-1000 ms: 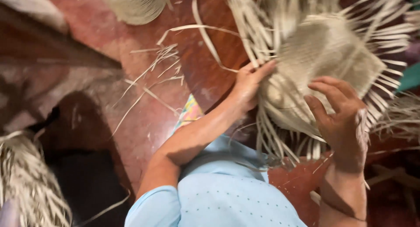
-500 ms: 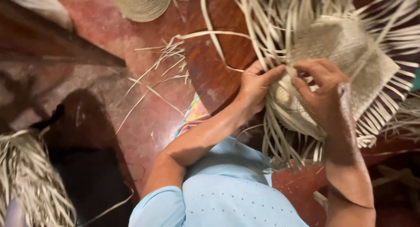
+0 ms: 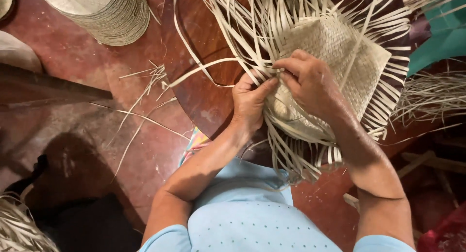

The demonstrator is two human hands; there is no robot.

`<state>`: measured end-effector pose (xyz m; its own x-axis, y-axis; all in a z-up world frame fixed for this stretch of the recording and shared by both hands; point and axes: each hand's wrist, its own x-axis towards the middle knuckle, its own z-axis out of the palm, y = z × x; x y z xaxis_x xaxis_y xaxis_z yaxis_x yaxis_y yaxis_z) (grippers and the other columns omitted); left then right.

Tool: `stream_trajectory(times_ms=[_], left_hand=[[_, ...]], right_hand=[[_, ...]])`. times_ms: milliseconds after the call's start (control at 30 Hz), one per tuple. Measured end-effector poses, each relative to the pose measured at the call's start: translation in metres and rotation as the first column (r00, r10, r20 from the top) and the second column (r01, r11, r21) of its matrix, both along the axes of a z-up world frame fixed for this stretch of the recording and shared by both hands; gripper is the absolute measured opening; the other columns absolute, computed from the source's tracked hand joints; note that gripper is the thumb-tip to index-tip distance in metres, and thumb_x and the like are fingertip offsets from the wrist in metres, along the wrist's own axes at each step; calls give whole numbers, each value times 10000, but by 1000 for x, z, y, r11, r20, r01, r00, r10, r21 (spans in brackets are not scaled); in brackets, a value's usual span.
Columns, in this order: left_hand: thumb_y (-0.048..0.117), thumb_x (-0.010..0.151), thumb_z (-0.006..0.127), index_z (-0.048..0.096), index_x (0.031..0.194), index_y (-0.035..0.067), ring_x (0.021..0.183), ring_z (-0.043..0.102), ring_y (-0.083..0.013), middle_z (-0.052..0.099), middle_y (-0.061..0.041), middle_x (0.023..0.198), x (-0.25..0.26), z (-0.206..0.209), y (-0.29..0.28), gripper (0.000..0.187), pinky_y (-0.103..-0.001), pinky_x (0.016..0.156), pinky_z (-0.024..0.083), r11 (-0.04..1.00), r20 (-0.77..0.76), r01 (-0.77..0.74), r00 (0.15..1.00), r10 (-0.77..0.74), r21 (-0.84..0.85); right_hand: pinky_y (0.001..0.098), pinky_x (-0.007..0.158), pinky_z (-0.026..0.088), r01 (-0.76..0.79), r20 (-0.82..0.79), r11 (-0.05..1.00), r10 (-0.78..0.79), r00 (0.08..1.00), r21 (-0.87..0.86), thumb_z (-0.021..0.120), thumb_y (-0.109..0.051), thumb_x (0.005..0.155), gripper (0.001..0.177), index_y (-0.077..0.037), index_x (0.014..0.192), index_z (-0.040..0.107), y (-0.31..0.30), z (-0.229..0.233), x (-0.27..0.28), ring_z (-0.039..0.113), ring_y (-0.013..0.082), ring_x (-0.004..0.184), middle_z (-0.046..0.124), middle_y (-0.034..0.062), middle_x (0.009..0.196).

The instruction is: Weaving a hat from dried plant fibers using skilled hand movements.

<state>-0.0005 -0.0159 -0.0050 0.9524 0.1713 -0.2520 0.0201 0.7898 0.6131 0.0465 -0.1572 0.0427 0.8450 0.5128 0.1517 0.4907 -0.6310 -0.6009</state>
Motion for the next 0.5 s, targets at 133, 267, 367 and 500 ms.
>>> stream_trajectory(times_ms=[133,267,367,500], left_hand=[[-14,818,835,734,1014,-7,808,756,-172,771,-144,891,2,-10,-3,220,-282,697,646,998,39,-7,999,5,63],[-1,826,832,722,1052,7,832,757,-159,776,-125,917,6,-20,-6,251,-290,738,642,1000,92,16,996,-17,6],[57,877,803,734,1044,13,804,756,-157,773,-111,893,8,-46,-12,186,-293,724,640,997,16,69,997,-69,-30],[120,905,799,751,980,8,726,750,-185,758,-132,818,12,-64,-17,143,-327,665,640,993,-95,108,989,-112,-48]], right_hand=[[435,663,501,-37,-93,997,43,995,69,664,78,922,350,-83,1213,773,3,13,6,618,299,720,606,173,810],[330,602,472,26,-254,980,25,967,196,769,-10,915,75,-45,982,765,3,24,10,577,181,695,617,112,779],[299,583,456,80,-349,965,12,937,249,807,-59,907,102,-26,977,739,2,22,9,546,145,685,602,93,763],[277,532,405,82,-365,960,22,931,268,782,-45,946,43,-32,925,746,9,26,2,494,89,665,563,60,720]])
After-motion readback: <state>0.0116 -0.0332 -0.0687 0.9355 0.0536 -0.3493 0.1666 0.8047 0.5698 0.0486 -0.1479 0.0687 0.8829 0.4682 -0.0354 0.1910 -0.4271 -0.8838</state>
